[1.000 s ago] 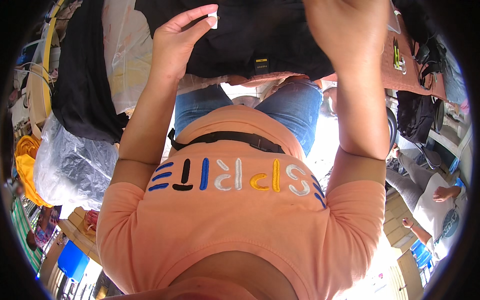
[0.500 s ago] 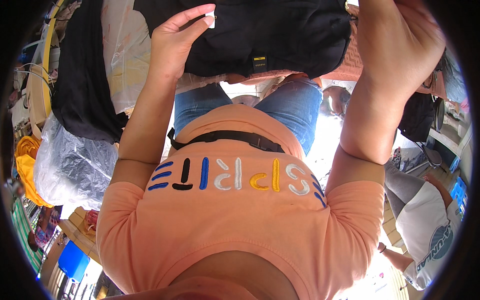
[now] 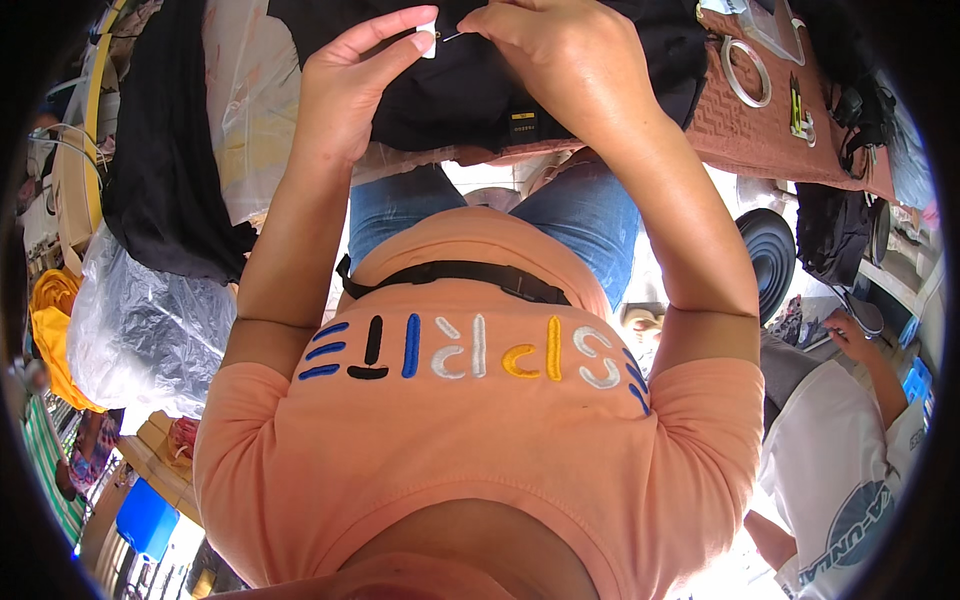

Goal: The person sews a white label onto a black garment by hand using a needle and thread, pulling the thread through several times to secure the label.

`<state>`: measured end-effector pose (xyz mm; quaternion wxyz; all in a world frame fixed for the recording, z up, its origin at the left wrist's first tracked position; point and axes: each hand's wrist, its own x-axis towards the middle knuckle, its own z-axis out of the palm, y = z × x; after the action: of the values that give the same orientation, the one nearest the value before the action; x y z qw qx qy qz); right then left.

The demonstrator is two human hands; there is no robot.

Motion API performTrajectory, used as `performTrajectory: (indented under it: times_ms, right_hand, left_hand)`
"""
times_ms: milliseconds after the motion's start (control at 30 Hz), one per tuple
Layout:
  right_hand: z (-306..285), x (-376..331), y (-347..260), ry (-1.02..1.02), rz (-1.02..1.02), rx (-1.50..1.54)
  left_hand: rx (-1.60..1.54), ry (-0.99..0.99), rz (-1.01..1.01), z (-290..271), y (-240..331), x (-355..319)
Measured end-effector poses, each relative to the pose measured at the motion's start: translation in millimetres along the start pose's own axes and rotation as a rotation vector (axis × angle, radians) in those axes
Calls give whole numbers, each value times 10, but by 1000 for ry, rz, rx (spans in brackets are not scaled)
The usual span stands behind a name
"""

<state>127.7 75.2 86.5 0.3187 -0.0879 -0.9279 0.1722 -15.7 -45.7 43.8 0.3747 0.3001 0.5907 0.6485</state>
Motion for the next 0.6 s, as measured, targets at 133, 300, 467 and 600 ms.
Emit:
performTrajectory:
  times_ms: [133, 300, 467, 600]
  right_hand:
    - [31, -7, -4, -1, -17, -40]
    - [27, 8, -32, -32, -23, -55]
    - [33, -17, -35, -8, 3, 73]
    - [3, -8, -75, -62, 77, 164]
  left_hand:
    - [18, 2, -9, -7, 17, -7]
    - [-11, 2, 14, -4, -15, 5]
    - [10, 9, 17, 1, -25, 8]
    - [86, 21, 18, -19, -39, 11]
